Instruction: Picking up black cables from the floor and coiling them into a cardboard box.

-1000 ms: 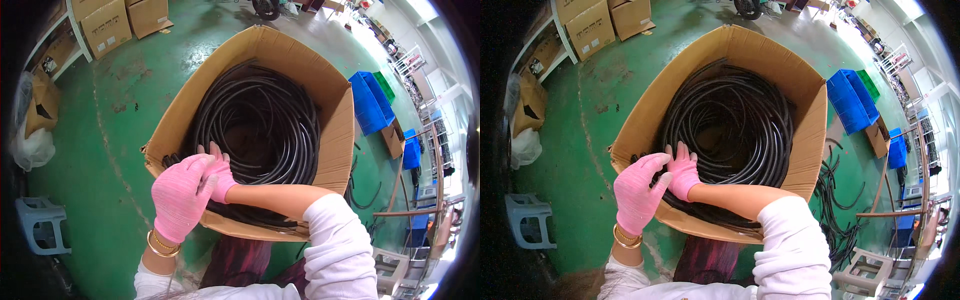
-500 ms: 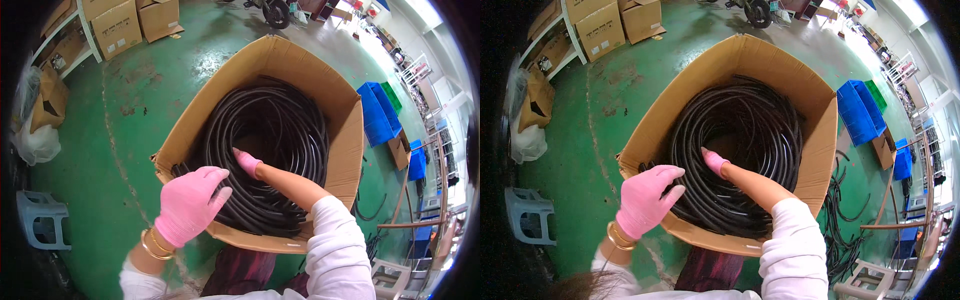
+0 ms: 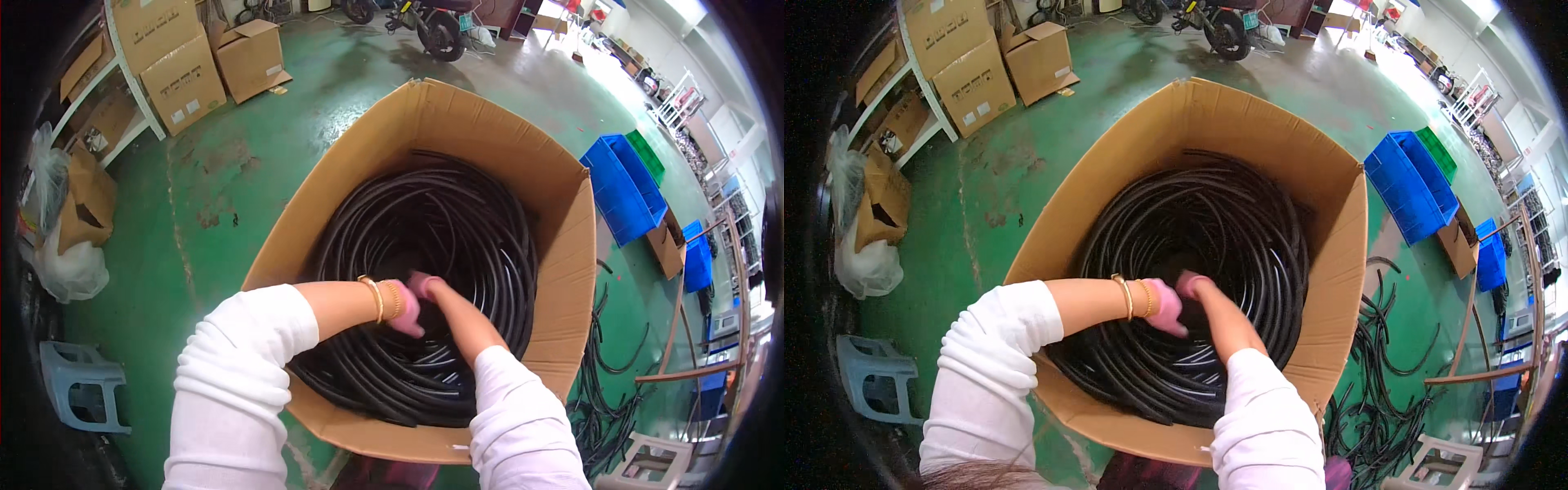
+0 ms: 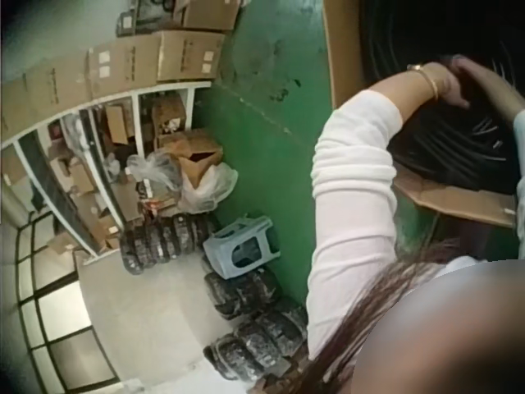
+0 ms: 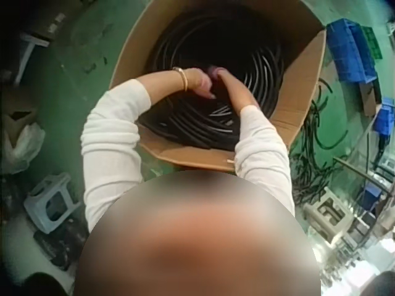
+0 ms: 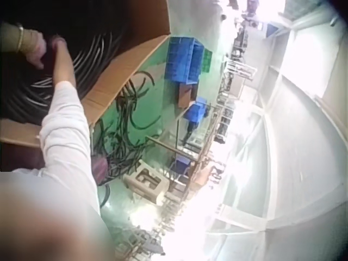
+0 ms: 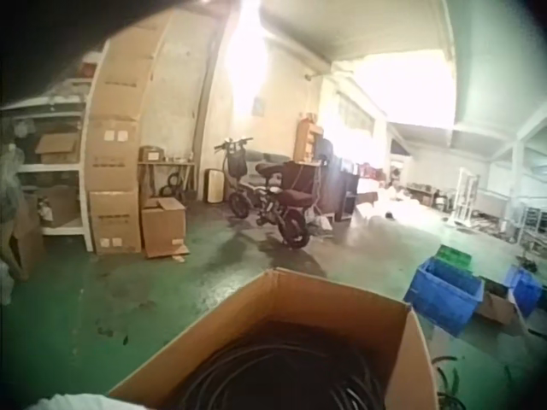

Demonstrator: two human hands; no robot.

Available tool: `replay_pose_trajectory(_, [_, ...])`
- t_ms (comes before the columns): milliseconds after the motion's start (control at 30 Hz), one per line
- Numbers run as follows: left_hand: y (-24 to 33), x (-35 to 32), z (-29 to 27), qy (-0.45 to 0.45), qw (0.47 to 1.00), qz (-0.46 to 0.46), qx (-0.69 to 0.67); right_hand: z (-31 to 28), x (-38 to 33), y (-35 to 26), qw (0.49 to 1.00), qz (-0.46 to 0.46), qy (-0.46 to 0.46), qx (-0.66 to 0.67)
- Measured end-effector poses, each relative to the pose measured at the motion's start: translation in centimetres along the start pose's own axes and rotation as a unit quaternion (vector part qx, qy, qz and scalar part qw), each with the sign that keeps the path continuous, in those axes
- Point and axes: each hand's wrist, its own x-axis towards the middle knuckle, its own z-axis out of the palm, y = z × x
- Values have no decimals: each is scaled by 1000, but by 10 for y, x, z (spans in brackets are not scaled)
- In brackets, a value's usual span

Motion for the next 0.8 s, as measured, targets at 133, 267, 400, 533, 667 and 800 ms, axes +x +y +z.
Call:
replay_pose_trajectory(133, [-25,1,38,-174,983,-58,-29,-82,-10,-38,982,138,112,67])
replay_pose_trajectory(267, [-30,20,53,-251,966,-62,-21,-97,-28,-43,980,101,170,-5])
replay_pose_trajectory(400, [-17,14,38,-220,971,-92,-5,-143,-32,-59,976,114,-172,-65])
replay_pose_trajectory(533, [-17,-5,34,-151,983,-100,13,-199,-65,-144,937,-228,-92,-247])
replay_pose_trajectory(667, [8,-40,-32,-123,989,-48,-68,-263,-212,-203,973,-186,57,-126])
replay_pose_trajectory(800, [72,-80,-17,-161,985,13,65,-265,-398,-200,951,-175,238,88])
